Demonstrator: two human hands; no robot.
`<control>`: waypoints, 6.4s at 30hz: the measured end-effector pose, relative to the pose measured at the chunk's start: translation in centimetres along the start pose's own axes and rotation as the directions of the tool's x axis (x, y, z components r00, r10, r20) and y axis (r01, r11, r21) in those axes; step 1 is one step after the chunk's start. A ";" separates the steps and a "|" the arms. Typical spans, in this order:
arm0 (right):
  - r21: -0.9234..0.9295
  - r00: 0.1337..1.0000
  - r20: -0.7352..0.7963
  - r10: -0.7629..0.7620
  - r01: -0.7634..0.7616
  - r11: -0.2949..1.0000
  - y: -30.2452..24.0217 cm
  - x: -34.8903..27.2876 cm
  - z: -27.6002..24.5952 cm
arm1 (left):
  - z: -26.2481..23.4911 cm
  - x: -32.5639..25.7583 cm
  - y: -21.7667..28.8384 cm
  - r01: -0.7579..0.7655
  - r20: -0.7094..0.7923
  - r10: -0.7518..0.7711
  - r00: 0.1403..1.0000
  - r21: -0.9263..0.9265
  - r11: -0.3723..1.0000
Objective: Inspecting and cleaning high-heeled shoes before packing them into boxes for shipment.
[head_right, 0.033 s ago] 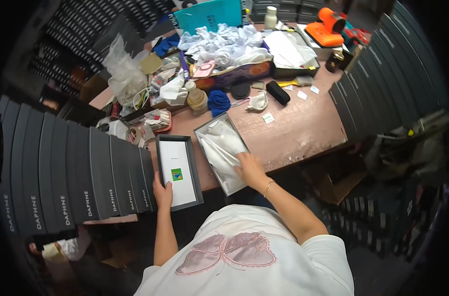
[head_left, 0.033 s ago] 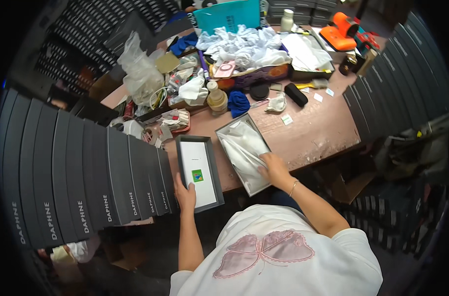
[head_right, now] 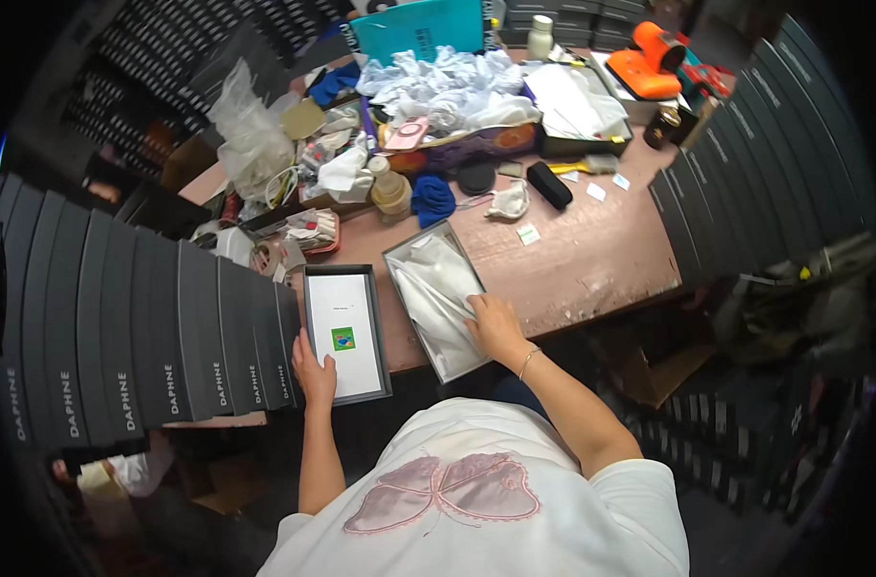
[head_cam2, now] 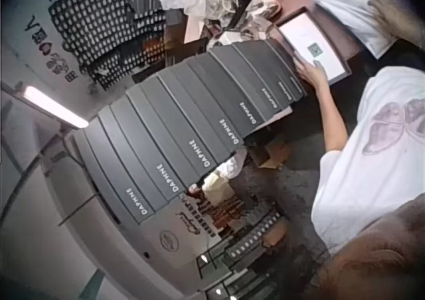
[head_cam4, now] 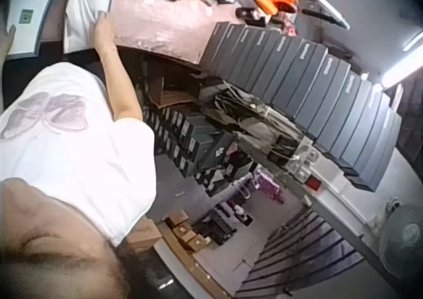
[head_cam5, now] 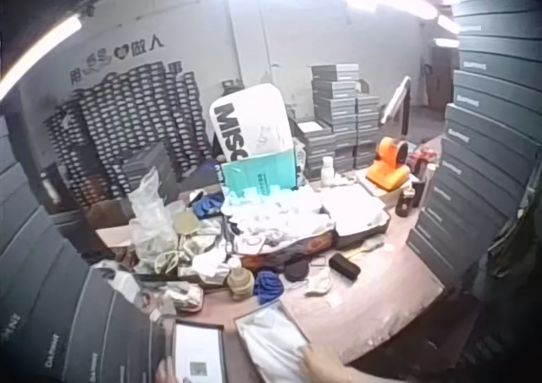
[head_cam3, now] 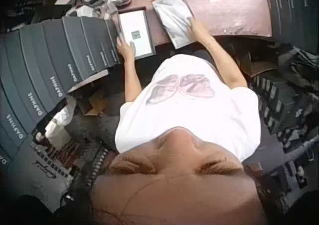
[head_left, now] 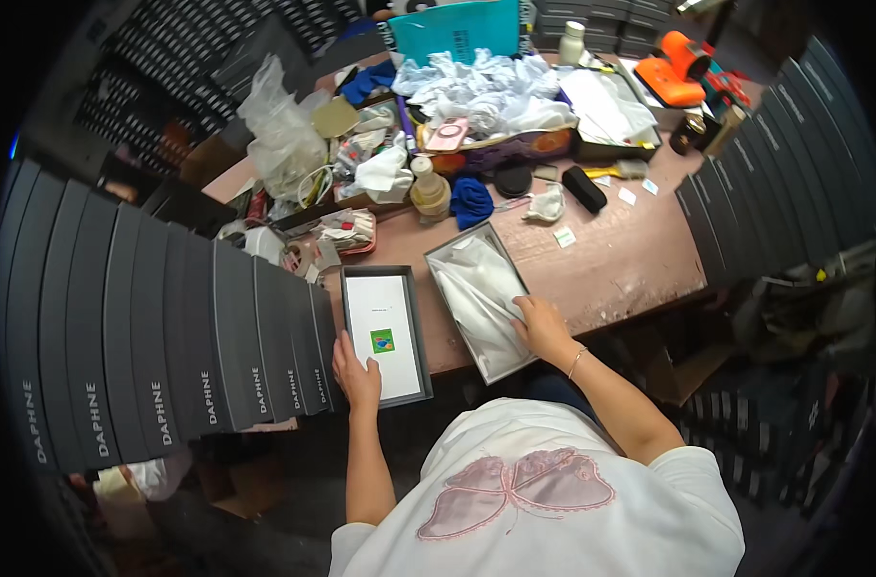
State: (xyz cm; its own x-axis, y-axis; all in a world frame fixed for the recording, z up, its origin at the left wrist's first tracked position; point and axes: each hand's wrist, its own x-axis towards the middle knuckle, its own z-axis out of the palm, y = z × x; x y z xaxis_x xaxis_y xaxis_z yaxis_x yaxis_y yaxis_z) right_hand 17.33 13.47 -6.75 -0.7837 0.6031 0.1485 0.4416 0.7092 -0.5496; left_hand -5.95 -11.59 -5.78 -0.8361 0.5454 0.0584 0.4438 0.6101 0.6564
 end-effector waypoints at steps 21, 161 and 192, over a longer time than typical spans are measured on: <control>0.230 0.837 0.537 -0.100 -0.031 0.973 1.3 10.7 -3.8 | 15.0 0.1 9.4 -0.541 0.366 0.457 0.811 0.169 0.824; 0.416 0.754 0.531 -0.386 0.165 0.895 -12.2 5.8 0.0 | 4.2 4.1 9.4 0.645 0.636 -0.102 0.765 -0.753 0.132; 0.410 0.914 0.400 -0.067 -0.114 0.905 -9.6 5.4 4.2 | 5.3 3.3 11.0 0.636 0.625 -0.130 0.770 -0.732 0.246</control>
State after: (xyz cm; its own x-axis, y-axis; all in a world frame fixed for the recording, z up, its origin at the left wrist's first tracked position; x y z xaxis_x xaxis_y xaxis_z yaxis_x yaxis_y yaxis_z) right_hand 7.02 8.43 -4.15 -0.9205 0.3577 -0.1569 0.3096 0.4231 -0.8515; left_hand -2.07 -0.03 -2.33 -0.4995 0.6999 -0.5106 -0.6585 0.0762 0.7487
